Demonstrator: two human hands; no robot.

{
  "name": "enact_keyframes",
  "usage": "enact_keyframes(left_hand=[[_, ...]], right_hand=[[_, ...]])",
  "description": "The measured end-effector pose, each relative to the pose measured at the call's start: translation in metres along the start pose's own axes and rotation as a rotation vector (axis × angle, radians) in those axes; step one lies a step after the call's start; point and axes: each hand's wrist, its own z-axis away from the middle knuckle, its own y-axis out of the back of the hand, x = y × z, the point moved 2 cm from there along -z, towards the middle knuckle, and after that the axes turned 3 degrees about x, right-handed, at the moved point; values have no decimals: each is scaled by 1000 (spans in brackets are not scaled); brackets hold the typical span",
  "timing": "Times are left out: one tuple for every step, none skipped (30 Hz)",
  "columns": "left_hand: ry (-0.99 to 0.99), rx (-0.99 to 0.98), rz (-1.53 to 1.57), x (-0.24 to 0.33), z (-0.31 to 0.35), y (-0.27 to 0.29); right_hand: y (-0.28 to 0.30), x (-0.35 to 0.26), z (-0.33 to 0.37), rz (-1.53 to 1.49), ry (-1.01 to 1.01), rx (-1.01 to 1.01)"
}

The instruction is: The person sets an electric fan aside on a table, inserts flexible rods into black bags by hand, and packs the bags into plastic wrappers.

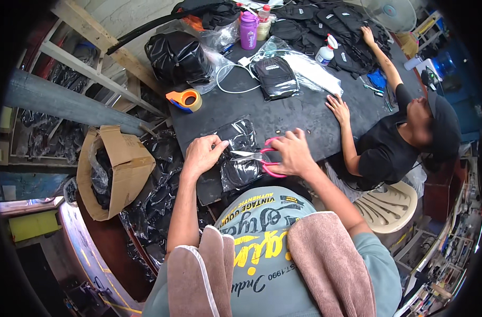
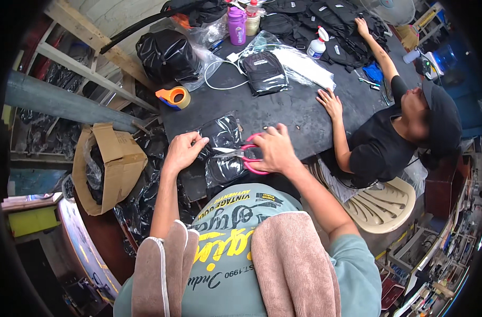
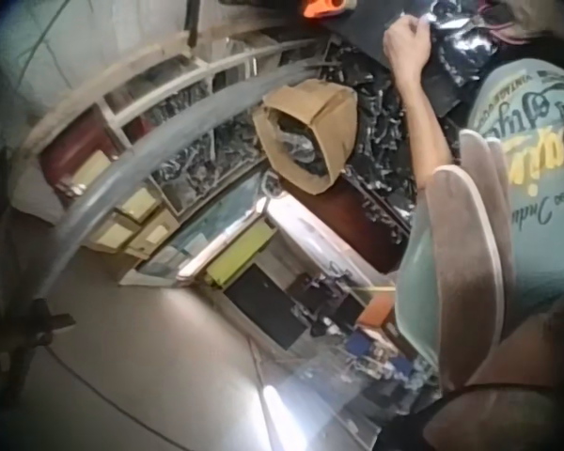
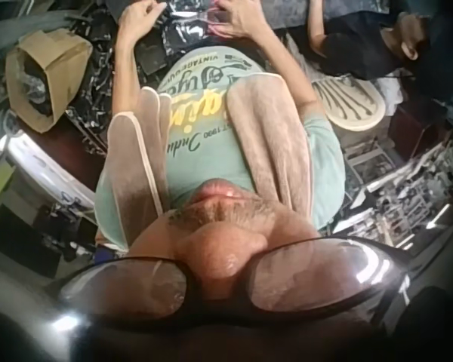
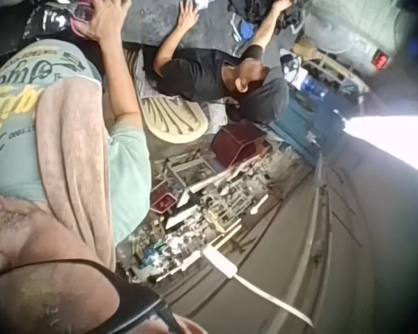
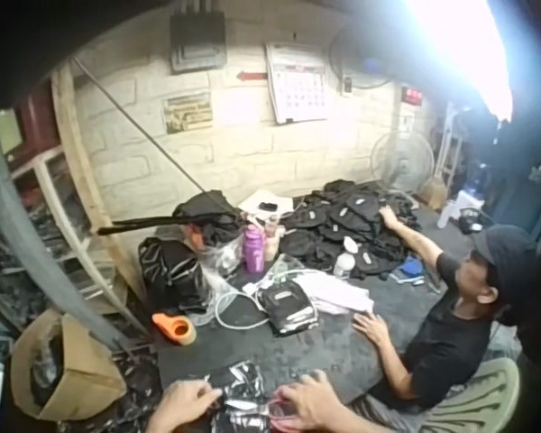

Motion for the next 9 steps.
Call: enact_keyframes(left_hand=[[-7,-3,-5,3,-1,-1],[-16,-5,-9,6,-2,-3],[-37,-6,-3,7,-1,-3],[-49,19,19,4,-1,-4],[-69,41,48,2,-4,-7],[-86,74,130,-9,-6,-8],[-104,101,212,-25,-9,-10],[-142,170,216,-37,-9,-9],[-176,242,217,-43,-6,-3]], right_hand=[[-5,-5,-7,30,39,17],[-10,-10,-13,-1,34,12],[-14,-13,-19,-27,30,9],[-23,-12,-22,3,49,-1],[-32,-9,-19,-3,61,-50],[-39,-5,-16,-15,54,-12],[-43,1,-11,-27,45,27],[-40,7,-4,-29,35,173],[-31,9,4,-35,32,322]])
